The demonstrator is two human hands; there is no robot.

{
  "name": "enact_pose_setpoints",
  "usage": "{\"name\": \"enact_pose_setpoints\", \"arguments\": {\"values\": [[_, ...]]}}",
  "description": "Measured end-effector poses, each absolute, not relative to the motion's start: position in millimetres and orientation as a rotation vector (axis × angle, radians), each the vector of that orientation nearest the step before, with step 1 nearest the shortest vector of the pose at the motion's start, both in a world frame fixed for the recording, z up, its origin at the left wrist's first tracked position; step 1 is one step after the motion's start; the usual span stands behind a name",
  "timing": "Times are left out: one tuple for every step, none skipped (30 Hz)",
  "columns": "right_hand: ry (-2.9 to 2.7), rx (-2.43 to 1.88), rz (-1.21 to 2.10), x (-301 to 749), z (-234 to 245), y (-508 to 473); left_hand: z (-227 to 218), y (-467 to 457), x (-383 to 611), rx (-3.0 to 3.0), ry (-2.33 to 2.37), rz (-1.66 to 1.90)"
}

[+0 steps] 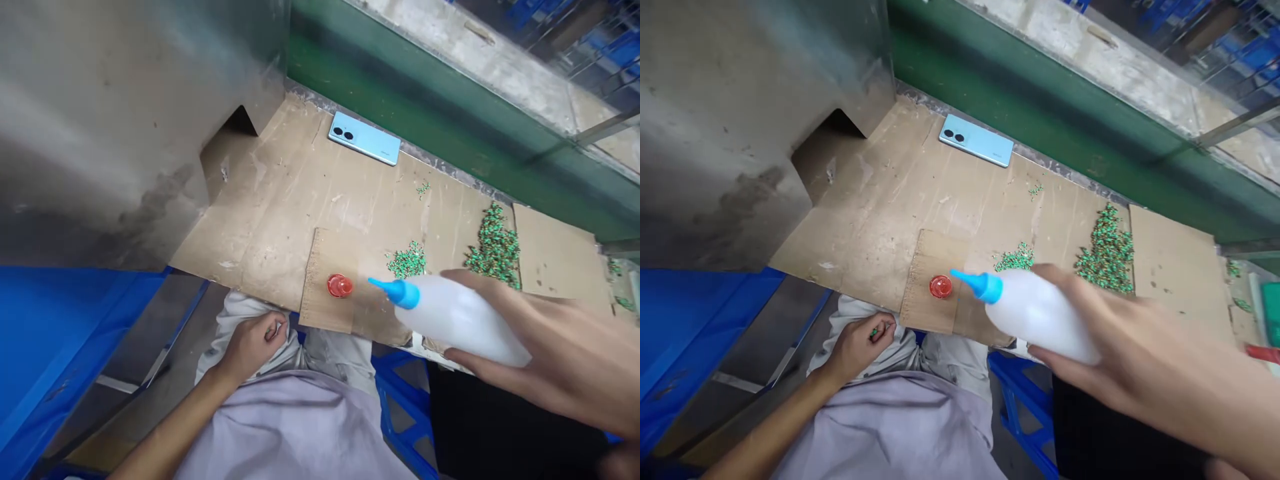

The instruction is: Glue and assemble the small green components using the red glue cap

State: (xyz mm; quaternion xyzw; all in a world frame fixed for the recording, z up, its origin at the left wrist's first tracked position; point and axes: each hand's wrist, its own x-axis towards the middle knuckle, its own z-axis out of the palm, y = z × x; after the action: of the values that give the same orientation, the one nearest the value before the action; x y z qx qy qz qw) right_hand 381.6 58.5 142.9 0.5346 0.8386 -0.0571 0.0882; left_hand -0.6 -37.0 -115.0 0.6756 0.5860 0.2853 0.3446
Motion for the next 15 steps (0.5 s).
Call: {"name": "enact_pose_setpoints", "arguments": {"values": [[2.539, 1.415, -0.227, 374.9, 141.5, 54.1, -115.3, -35.7, -0.9, 1.749, 1.516, 0.733], [2.59, 1.294, -0.257, 368.5, 140.1, 52.1, -115.6, -34.6, -1.4, 1.744, 1.512, 0.727], [2.634, 1.214, -0.24, 362.7, 139.1, 52.1, -115.8, -33.8, -2.0, 1.738, 1.509, 0.722], [2.668, 1.16, -0.205, 357.9, 138.6, 53.5, -116.0, -33.2, -2.5, 1.731, 1.506, 0.718], [2.688, 1.122, -0.176, 354.2, 138.5, 55.7, -116.0, -32.8, -3.0, 1.725, 1.503, 0.715], [2.695, 1.091, -0.156, 351.7, 138.7, 58.2, -115.9, -32.6, -3.3, 1.718, 1.501, 0.714], [2.699, 1.063, -0.141, 350.3, 139.0, 60.4, -115.7, -32.6, -3.5, 1.711, 1.499, 0.714], [2.696, 1.044, -0.13, 349.7, 139.4, 62.1, -115.4, -32.5, -3.6, 1.704, 1.498, 0.716], [2.685, 1.033, -0.12, 349.8, 139.7, 63.2, -115.0, -32.5, -3.6, 1.696, 1.497, 0.717], [2.672, 1.022, -0.108, 350.3, 139.8, 63.9, -114.6, -32.4, -3.5, 1.688, 1.495, 0.719], [2.658, 1.008, -0.094, 350.9, 139.7, 64.2, -114.1, -32.3, -3.3, 1.681, 1.493, 0.721], [2.649, 0.991, -0.078, 351.3, 139.4, 64.2, -113.7, -32.0, -3.1, 1.675, 1.49, 0.723], [2.638, 0.973, -0.062, 351.6, 138.9, 64.3, -113.2, -31.7, -2.9, 1.669, 1.486, 0.726], [2.63, 0.954, -0.05, 351.6, 138.3, 64.4, -112.9, -31.4, -2.7, 1.664, 1.481, 0.728], [2.629, 0.937, -0.043, 351.2, 137.7, 64.7, -112.7, -31.1, -2.6, 1.661, 1.477, 0.73]]}}
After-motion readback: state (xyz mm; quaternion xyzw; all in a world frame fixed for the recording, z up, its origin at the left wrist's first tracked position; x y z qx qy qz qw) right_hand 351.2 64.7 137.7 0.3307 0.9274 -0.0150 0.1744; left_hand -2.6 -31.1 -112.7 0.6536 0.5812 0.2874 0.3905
